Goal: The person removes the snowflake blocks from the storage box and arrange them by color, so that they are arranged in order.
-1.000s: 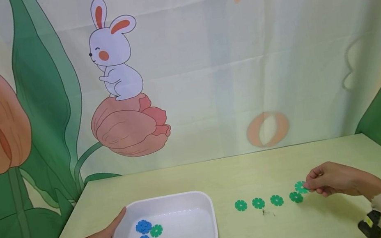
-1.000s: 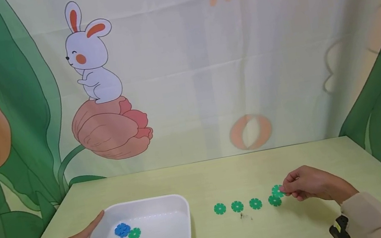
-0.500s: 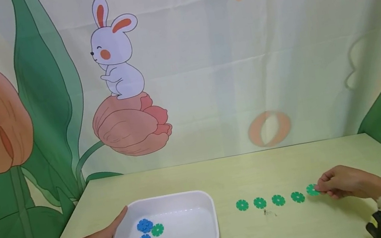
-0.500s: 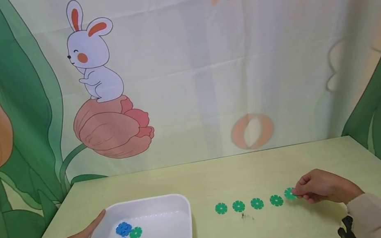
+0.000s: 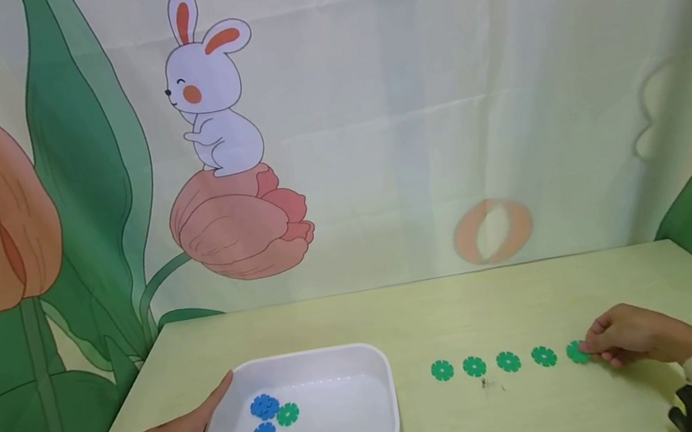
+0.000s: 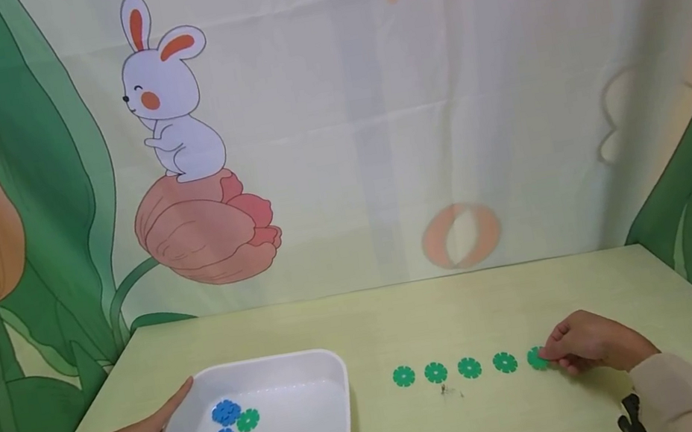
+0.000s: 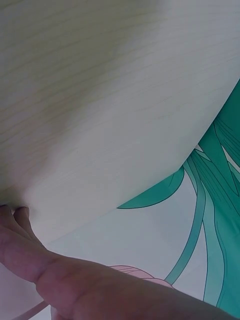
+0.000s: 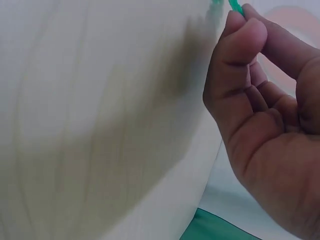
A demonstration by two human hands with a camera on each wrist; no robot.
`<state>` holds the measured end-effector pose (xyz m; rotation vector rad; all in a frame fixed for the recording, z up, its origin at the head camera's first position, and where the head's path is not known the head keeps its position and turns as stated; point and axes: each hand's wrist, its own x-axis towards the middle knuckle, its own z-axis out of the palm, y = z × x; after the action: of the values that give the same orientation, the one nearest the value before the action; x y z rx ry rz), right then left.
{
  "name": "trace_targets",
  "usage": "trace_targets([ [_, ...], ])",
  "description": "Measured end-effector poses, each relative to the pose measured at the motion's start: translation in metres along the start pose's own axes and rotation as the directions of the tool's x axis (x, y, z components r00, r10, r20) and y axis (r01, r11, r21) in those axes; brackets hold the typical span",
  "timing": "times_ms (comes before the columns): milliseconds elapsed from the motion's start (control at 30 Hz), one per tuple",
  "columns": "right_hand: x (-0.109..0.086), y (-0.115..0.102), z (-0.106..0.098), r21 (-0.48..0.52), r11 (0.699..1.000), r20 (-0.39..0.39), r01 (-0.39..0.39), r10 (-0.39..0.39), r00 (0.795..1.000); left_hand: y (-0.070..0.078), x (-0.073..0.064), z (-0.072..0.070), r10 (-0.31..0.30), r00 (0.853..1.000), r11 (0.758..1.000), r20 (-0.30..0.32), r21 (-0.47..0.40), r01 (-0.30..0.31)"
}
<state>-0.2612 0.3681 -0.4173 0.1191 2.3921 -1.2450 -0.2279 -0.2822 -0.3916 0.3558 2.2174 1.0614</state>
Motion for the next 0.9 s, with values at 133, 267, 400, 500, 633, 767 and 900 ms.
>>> trace_targets([
  [133, 0.0012, 0.0021, 0.0004, -0.015, 1.000, -0.005, 0.000, 0.000, 1.000, 0.0009, 0.0005, 0.0010, -0.005, 1.000, 1.000, -0.005, 0.008, 0.005],
  [267, 0.0038, 0.0033, 0.0022, -0.045, 0.999, -0.028, -0.017, 0.016, 0.999, 0.0008, 0.0003, 0.0008, -0.007, 1.000, 1.000, 0.000, 0.011, 0.007],
  [400, 0.0049, 0.0021, 0.0038, -0.077, 0.997, -0.043, -0.015, 0.011, 0.999, 0.0001, 0.0002, -0.0008, 0.001, 1.000, 1.000, 0.005, 0.020, -0.001],
  [500, 0.0046, -0.0007, 0.0039, -0.081, 0.996, -0.054, -0.032, 0.027, 0.998, 0.0008, 0.0000, -0.0014, 0.004, 1.000, 1.000, 0.003, 0.025, -0.004],
  [633, 0.0043, -0.0028, 0.0045, -0.080, 0.996, -0.055, -0.038, 0.034, 0.998, 0.0007, -0.0003, -0.0010, 0.001, 1.000, 1.000, 0.001, 0.020, -0.001],
  [767, 0.0055, -0.0029, 0.0051, -0.099, 0.994, -0.066, -0.047, 0.041, 0.997, -0.0003, -0.0004, -0.0012, 0.011, 1.000, 1.000, 0.004, 0.020, -0.011],
  [900, 0.0069, -0.0019, 0.0055, -0.122, 0.991, -0.080, -0.062, 0.052, 0.995, -0.0007, -0.0002, -0.0010, 0.009, 1.000, 1.000, -0.004, 0.029, -0.009],
])
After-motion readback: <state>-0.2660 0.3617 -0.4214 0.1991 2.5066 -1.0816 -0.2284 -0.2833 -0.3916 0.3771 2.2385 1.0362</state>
